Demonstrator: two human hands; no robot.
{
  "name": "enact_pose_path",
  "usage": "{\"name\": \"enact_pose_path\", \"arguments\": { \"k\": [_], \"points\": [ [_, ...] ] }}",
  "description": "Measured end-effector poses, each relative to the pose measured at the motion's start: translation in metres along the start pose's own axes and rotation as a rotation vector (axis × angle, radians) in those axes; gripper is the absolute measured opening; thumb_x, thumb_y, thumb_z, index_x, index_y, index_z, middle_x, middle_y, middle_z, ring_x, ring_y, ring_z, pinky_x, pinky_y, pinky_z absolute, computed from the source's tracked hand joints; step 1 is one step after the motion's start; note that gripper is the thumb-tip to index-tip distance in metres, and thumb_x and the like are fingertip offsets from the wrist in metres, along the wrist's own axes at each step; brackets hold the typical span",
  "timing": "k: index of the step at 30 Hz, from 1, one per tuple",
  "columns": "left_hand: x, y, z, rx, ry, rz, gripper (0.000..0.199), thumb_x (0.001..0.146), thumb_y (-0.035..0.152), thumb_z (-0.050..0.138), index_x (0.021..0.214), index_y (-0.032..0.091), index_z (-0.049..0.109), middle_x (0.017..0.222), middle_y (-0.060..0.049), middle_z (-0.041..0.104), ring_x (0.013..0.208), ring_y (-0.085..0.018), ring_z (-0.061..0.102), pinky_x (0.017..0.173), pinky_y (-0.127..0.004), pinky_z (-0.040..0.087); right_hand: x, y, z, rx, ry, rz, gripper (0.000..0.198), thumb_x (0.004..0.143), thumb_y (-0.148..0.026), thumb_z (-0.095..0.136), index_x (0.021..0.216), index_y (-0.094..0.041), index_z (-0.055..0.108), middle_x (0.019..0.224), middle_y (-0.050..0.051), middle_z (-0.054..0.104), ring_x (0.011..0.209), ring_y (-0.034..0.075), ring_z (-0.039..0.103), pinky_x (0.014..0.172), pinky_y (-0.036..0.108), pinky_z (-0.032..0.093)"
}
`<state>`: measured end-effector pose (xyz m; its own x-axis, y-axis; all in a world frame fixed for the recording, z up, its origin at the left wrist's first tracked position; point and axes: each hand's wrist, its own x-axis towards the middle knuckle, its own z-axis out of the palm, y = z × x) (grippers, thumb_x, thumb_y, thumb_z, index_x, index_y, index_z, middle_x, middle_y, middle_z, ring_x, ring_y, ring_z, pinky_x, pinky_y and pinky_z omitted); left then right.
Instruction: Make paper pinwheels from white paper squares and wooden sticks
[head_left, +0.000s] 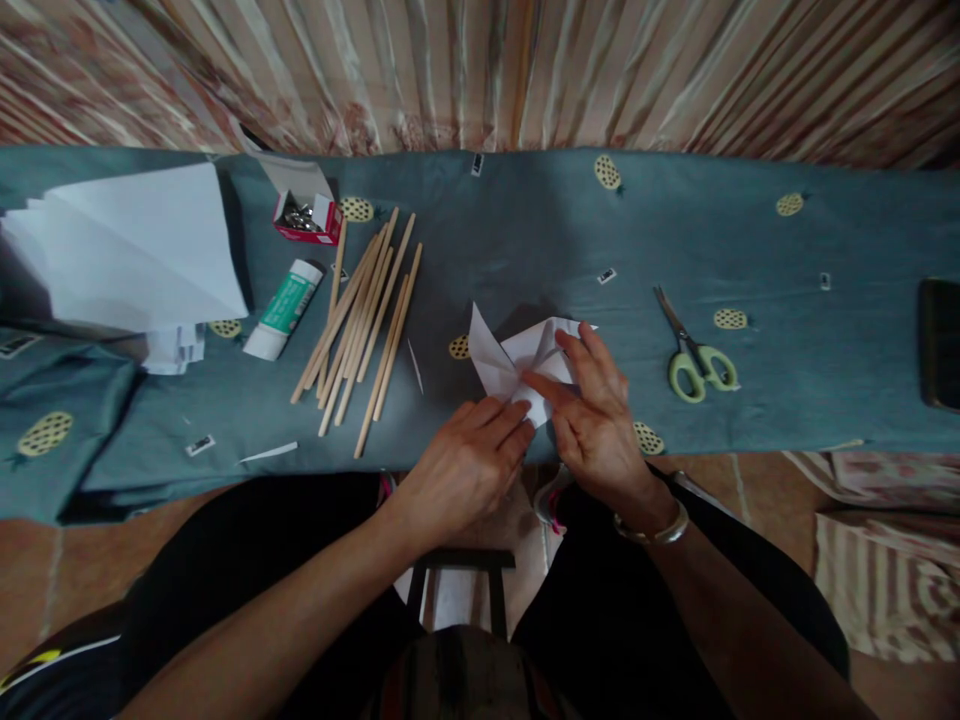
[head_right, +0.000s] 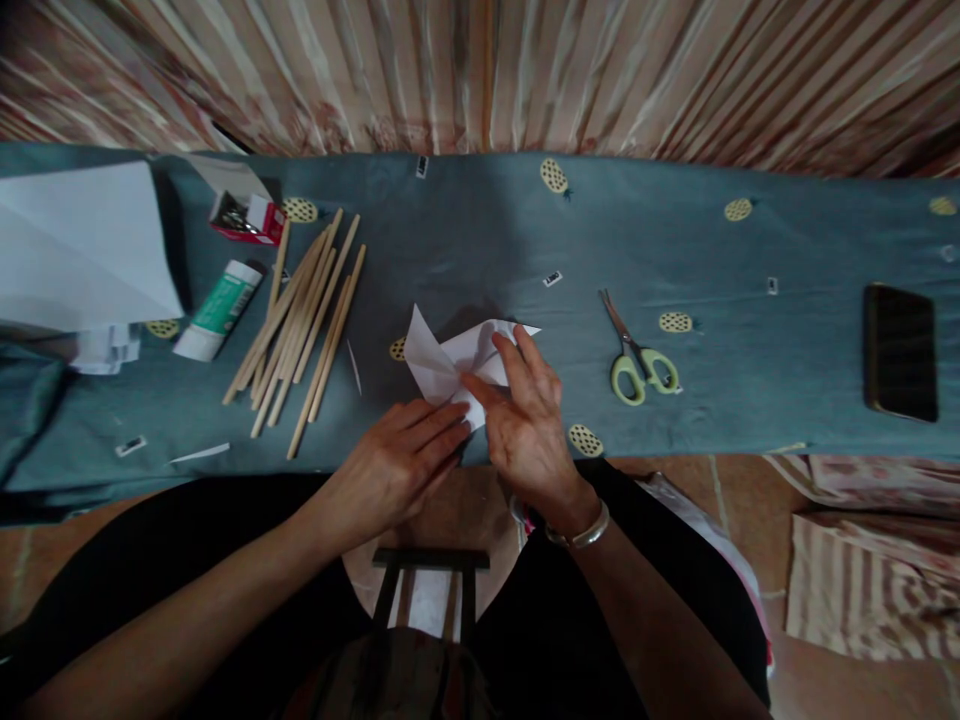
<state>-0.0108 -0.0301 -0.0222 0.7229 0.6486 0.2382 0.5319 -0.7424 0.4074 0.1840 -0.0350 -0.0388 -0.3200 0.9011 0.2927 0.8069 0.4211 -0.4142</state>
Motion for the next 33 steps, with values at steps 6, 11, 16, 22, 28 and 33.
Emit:
{"name": "enact_pose_path", "arguments": {
  "k": [6,11,16,22,28,33],
  "points": [
    [-0.001,0.001,0.001,0.003,-0.008,-0.002,0.024,0.093,0.014,0.052,0.113,0.006,0.064,0.117,-0.017,0.069,0.100,-0.027,0.063,0.079,-0.041,0.056,0.000,0.000,0.007,-0.082,0.023,-0.009,0.035,0.096,-0.014,0.046,0.123,-0.025,0.065,0.160,0.006,0.036,0.152,0.033,0.022,0.113,0.057,0.033],
    [-0.001,-0.004,-0.007,-0.094,0.074,-0.022,0.022,0.095,0.019,0.052,0.110,0.010,0.065,0.108,-0.014,0.072,0.094,-0.025,0.065,0.078,-0.041,0.056,0.002,0.000,0.010,-0.082,0.031,-0.001,0.033,0.097,-0.016,0.044,0.120,-0.025,0.066,0.159,0.006,0.039,0.151,0.033,0.023,0.110,0.056,0.035],
    [-0.009,-0.024,-0.022,-0.391,0.264,-0.336,0.015,0.090,0.030,0.065,0.097,0.016,0.068,0.091,-0.007,0.073,0.081,-0.018,0.068,0.076,-0.034,0.057,0.000,0.000,0.009,-0.051,0.016,0.010,0.037,0.096,-0.015,0.042,0.124,-0.026,0.064,0.160,0.006,0.036,0.152,0.033,0.022,0.110,0.059,0.034],
    [-0.015,-0.030,-0.016,-1.117,0.312,-0.742,0.055,0.081,0.028,0.073,0.131,0.018,0.052,0.125,-0.013,0.068,0.118,-0.025,0.065,0.095,-0.041,0.057,-0.003,0.000,0.007,-0.034,0.023,-0.008,0.039,0.097,-0.015,0.040,0.126,-0.023,0.065,0.158,0.011,0.038,0.151,0.034,0.023,0.109,0.061,0.037],
    [-0.012,-0.031,-0.012,-1.378,0.326,-0.793,0.069,0.082,0.034,0.074,0.141,0.020,0.040,0.137,-0.018,0.061,0.127,-0.029,0.060,0.107,-0.051,0.049,0.001,0.002,0.001,0.084,0.011,0.049,0.044,0.097,-0.014,0.037,0.135,-0.020,0.059,0.155,0.015,0.042,0.149,0.031,0.030,0.113,0.058,0.037],
    [-0.004,-0.031,-0.010,-1.480,0.337,-0.849,0.069,0.078,0.029,0.077,0.137,0.019,0.043,0.130,-0.014,0.065,0.120,-0.025,0.064,0.109,-0.047,0.047,0.004,0.009,-0.002,0.206,0.123,0.162,0.047,0.096,-0.018,0.043,0.143,-0.017,0.050,0.151,0.015,0.048,0.143,0.024,0.043,0.117,0.046,0.039]
  ]
}}
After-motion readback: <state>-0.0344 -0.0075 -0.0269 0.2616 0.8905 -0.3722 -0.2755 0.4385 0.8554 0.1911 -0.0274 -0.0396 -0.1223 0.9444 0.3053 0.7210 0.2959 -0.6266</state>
